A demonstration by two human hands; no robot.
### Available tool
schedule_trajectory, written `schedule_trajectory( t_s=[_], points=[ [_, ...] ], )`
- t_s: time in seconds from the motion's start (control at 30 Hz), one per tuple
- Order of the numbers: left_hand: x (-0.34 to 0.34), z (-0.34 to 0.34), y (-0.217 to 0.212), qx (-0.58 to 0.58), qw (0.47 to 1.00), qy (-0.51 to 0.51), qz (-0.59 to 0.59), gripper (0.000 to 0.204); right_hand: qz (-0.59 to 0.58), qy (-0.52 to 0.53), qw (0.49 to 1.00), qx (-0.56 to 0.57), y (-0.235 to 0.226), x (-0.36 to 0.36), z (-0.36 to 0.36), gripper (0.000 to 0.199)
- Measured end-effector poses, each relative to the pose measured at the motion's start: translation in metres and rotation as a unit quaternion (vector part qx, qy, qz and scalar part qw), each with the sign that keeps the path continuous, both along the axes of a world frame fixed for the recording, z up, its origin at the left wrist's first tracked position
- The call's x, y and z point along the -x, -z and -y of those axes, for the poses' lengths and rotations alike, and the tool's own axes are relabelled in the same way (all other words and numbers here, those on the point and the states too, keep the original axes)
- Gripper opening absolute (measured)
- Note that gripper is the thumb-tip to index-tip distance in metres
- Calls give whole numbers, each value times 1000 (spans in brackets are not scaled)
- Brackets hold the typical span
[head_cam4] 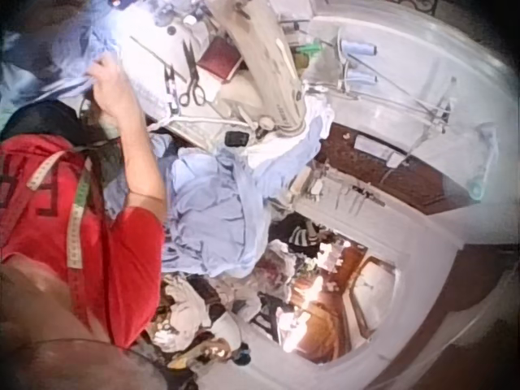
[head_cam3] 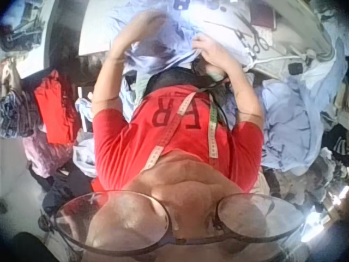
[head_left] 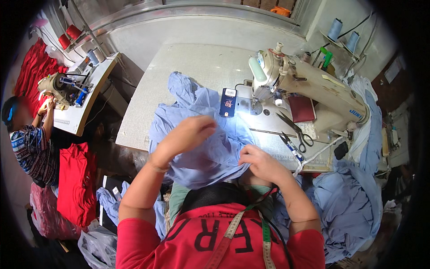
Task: The person uses a sewing machine to stitch the seams of a light blue button-up shirt, using shears to trim excess threads and handling the garment to align the fabric edges.
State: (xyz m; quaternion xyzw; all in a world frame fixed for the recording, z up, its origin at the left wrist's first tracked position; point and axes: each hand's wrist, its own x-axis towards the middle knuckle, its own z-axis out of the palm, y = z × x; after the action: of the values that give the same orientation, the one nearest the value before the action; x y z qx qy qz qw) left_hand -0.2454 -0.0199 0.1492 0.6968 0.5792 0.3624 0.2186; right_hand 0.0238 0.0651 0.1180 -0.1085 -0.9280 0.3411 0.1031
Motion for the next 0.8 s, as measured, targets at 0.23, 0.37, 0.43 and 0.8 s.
schedule_trajectory(
  t_s=[0.23, 0.37, 0.43, 0.8],
  points=[
    [-1, -60, 58, -7, 971, -45, -236, 17, 9, -21, 994, 102, -13, -11, 3, 22],
    [0, -50, 51, -13, 993, -24, -115, 15, -32, 219, 948, 229, 16, -7, -28, 18],
    [-5, -44, 32, -21, 999, -28, 3, 15, -121, 279, 931, 200, 30, 11, -45, 24],
    [53, 12, -4, -114, 931, -273, -216, 23, -148, 259, 899, 320, 60, 56, -83, 21]
  ],
)
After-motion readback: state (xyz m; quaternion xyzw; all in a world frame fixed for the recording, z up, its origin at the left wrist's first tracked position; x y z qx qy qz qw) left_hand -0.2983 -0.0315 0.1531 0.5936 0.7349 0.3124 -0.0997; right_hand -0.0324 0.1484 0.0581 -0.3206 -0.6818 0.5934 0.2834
